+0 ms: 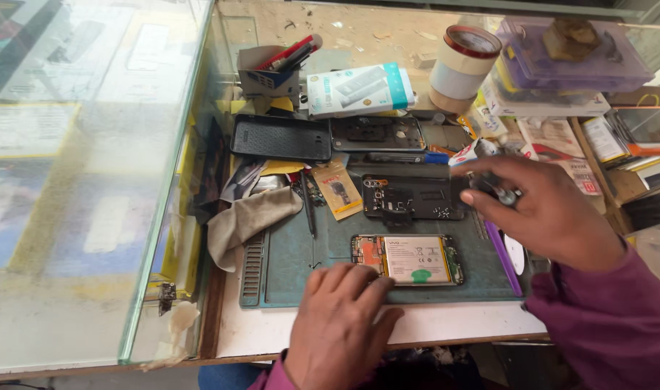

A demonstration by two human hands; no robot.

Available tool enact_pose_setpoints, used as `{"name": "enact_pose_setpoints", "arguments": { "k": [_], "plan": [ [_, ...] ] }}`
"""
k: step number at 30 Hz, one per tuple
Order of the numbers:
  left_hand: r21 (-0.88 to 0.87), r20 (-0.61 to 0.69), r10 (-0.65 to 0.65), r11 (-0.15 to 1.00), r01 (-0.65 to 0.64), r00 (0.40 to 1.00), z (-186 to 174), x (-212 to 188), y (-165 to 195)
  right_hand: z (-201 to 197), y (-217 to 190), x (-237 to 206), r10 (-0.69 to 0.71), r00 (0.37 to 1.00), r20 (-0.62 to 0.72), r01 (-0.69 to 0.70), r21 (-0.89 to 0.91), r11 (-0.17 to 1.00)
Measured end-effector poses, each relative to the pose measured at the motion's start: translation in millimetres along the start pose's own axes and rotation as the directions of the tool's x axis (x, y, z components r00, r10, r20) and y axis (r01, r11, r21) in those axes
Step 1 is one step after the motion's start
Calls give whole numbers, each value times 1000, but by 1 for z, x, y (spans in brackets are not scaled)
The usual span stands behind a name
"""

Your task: The person uses a screwdriver to remove screws from a disassembled mobile phone. They carefully unscrew multiple fasteners from the phone's internal frame and place them on the work surface.

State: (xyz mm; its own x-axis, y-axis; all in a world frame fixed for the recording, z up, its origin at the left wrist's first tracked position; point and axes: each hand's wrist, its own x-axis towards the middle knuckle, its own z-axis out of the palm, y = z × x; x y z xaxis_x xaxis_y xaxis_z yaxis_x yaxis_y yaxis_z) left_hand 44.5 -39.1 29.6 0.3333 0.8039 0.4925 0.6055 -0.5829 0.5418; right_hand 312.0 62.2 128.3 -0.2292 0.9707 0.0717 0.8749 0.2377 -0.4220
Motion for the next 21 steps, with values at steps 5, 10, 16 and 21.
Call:
{"name": "enact_pose_setpoints", "arguments": {
  "k": [5, 10, 16, 21],
  "plan": [
    [57, 46, 77, 995, -80, 996, 23, 39, 20, -13, 33, -31, -155, 984, 83, 151, 52, 987],
    [103, 145, 2, 995, -17, 989, 56, 71, 33, -4, 68, -34, -65, 978, 196, 31, 171, 985],
    [120, 262, -74, 992, 43, 962, 70, 80, 42, 6, 90, -35, 6, 955, 296, -120, 370, 921],
    [67, 198, -9, 998, -5, 980, 65, 75, 31, 14, 92, -37, -30, 937, 348, -146, 468, 872]
  ]
}}
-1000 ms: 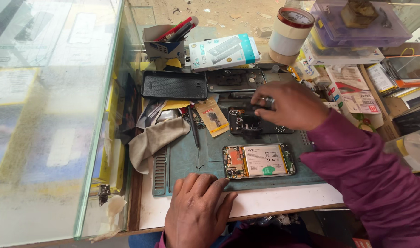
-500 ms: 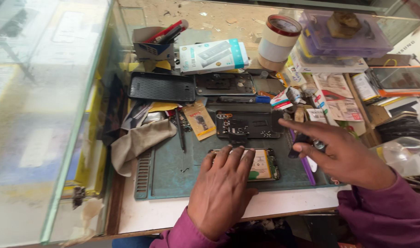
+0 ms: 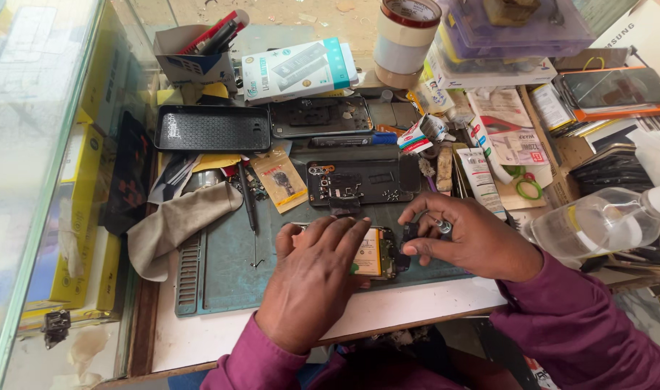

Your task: The person uses a screwdriver to remove screws from a disassembled mobile phone. They carefully unscrew multiple fasteners from the phone's internal frame and place them on the work surface.

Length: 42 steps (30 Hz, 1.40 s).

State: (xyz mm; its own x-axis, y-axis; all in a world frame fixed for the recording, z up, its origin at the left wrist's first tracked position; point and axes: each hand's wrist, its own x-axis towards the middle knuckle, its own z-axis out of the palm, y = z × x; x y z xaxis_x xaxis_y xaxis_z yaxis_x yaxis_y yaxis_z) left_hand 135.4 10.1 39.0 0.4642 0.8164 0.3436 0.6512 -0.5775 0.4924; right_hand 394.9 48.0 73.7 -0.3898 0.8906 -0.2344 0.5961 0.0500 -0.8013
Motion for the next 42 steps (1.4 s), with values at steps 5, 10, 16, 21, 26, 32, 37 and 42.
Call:
{"name": "enact_pose_setpoints", "arguments": {
  "k": [5, 10, 16, 21, 26, 32, 37, 42],
  "plan": [
    [-60, -65, -13, 998, 9, 998, -1, -11, -4, 11, -1, 0, -3, 1000, -22, 5, 112, 994],
    [-40, -123, 9, 999, -14, 992, 2, -23, 2, 25, -4, 6, -10, 1000, -25, 12, 76, 997],
    [-100, -106, 45, 993, -55, 993, 8, -32, 1, 28, -5, 18, -13, 1000, 20, 12, 37, 999],
    [-102, -73, 79, 991, -86, 994, 10, -36, -4, 33, -4, 21, -121, 993, 9, 122, -31, 992],
    [3, -27, 130, 992, -130, 991, 12, -36, -5, 31, -3, 19, -263, 963, -56, 239, -269, 933],
    [86, 1, 145, 986, -145, 989, 18, -29, -3, 29, 0, 22, -331, 942, -54, 288, -377, 880],
    [126, 28, 173, 976, -175, 985, 20, -26, -5, 30, -1, 22, -310, 944, -113, 240, -408, 881],
    [165, 28, 160, 973, -162, 987, 27, -26, -6, 34, -5, 22, -323, 928, -188, 189, -509, 840]
  ]
}}
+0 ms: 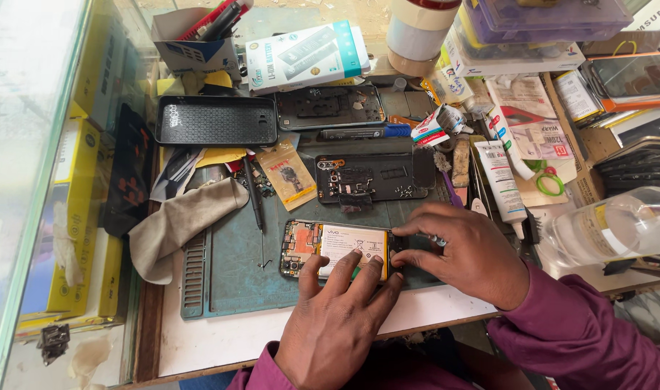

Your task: The person uses a screwdriver to remove screws from a disassembled mobile phone. They carefully unscrew multiple fasteners from the phone's internal frame and place them on the work surface.

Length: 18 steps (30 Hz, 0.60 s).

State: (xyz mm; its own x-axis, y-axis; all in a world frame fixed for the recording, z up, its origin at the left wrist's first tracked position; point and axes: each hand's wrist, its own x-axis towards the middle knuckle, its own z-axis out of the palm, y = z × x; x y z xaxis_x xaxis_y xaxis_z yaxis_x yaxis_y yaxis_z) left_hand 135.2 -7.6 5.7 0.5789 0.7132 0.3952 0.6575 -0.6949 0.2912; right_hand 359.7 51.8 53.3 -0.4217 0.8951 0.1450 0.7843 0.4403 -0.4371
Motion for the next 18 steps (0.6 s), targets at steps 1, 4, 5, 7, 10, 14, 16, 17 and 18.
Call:
{"name": "enact_pose_setpoints", "arguments": {
  "k": [1, 4, 5, 7, 10, 14, 16, 17, 18],
  "plan": [
    [-4, 4, -2, 1000, 2, 1000, 1, 0, 0, 0, -1, 0, -14, 1000, -9, 13, -17, 1000],
    [0, 7, -7, 1000, 7, 1000, 4, 0, -3, -3, -6, 4, -18, 1000, 21, 19, -81, 996],
    [2, 6, -8, 1000, 8, 1000, 6, 0, -4, -6, -8, 6, 9, 998, 67, -1, -116, 993],
    [3, 0, 2, 1000, -2, 1000, 7, 1, -6, -11, -11, 10, 37, 989, 144, -10, -186, 983],
    [7, 11, 27, 1000, -27, 1000, 9, 3, -9, -17, -15, 15, 37, 973, 226, 25, -263, 965],
    [58, 21, 83, 995, -84, 996, 10, 6, -13, -22, -10, 26, 68, 954, 293, 11, -260, 966],
    [19, 16, 88, 996, -88, 996, 9, 6, -13, -24, -4, 29, 28, 953, 303, 39, -213, 976],
    [5, 10, 93, 996, -93, 996, 9, 7, -13, -26, 0, 30, -39, 955, 294, 94, -175, 980],
    [7, 12, 93, 996, -93, 996, 9, 8, -13, -28, 4, 31, -110, 953, 283, 152, -133, 979]
  ]
}}
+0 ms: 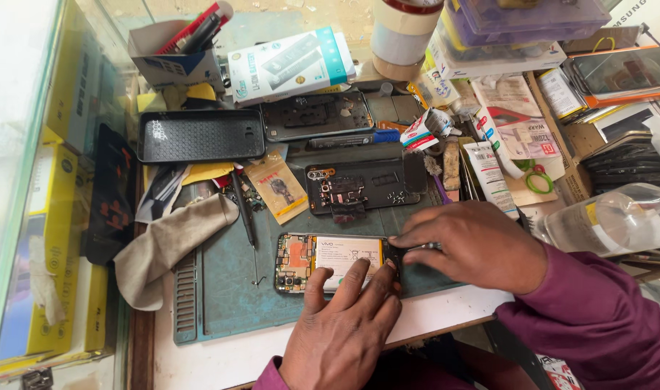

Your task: The person uses a screwdriver to remove screws from a disassembled mobile phone. They carefully unscrew multiple fasteners from the phone's internal frame and place them on the work surface.

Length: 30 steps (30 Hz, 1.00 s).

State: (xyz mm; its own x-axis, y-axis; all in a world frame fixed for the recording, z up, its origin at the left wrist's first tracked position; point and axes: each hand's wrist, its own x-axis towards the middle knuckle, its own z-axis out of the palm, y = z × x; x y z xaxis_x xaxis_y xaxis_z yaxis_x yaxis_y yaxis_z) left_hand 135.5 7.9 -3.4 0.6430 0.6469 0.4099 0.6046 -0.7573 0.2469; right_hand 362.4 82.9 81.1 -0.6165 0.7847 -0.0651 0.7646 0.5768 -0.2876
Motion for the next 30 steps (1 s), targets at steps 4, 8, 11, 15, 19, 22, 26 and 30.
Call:
{"name": "enact_pose_setpoints", "arguments": {
  "k": [4, 8, 11, 15, 19, 22, 26, 30],
  "plan": [
    [-17, 20, -3, 1000, 4, 1000, 2, 2, 0, 7, 3, -7, 6, 999, -45, -7, -23, 1000],
    [-25, 19, -8, 1000, 9, 1000, 6, 6, -2, 15, -2, -15, -4, 998, 57, 13, -155, 988],
    [-28, 9, 1, 1000, -1, 1000, 6, 9, -1, 17, -6, -17, -19, 995, 98, 40, -217, 975],
    [-27, -37, -23, 999, 22, 999, 3, 8, 12, 5, -12, -32, 132, 969, 208, -82, -234, 969],
    [-44, -42, -68, 997, 66, 997, 5, 0, 25, -18, -5, -49, 36, 998, -44, -37, -37, 999],
    [44, -40, -91, 995, 93, 995, 11, -6, 33, -26, 2, -59, 26, 980, -199, -19, 34, 999],
    [20, 3, -145, 989, 145, 989, 25, -9, 52, -29, 5, -66, 156, 907, -392, -105, 150, 983],
    [55, 79, -121, 992, 117, 989, 33, -15, 52, -29, 9, -61, 480, 790, -381, -230, 541, 809]
  ]
}}
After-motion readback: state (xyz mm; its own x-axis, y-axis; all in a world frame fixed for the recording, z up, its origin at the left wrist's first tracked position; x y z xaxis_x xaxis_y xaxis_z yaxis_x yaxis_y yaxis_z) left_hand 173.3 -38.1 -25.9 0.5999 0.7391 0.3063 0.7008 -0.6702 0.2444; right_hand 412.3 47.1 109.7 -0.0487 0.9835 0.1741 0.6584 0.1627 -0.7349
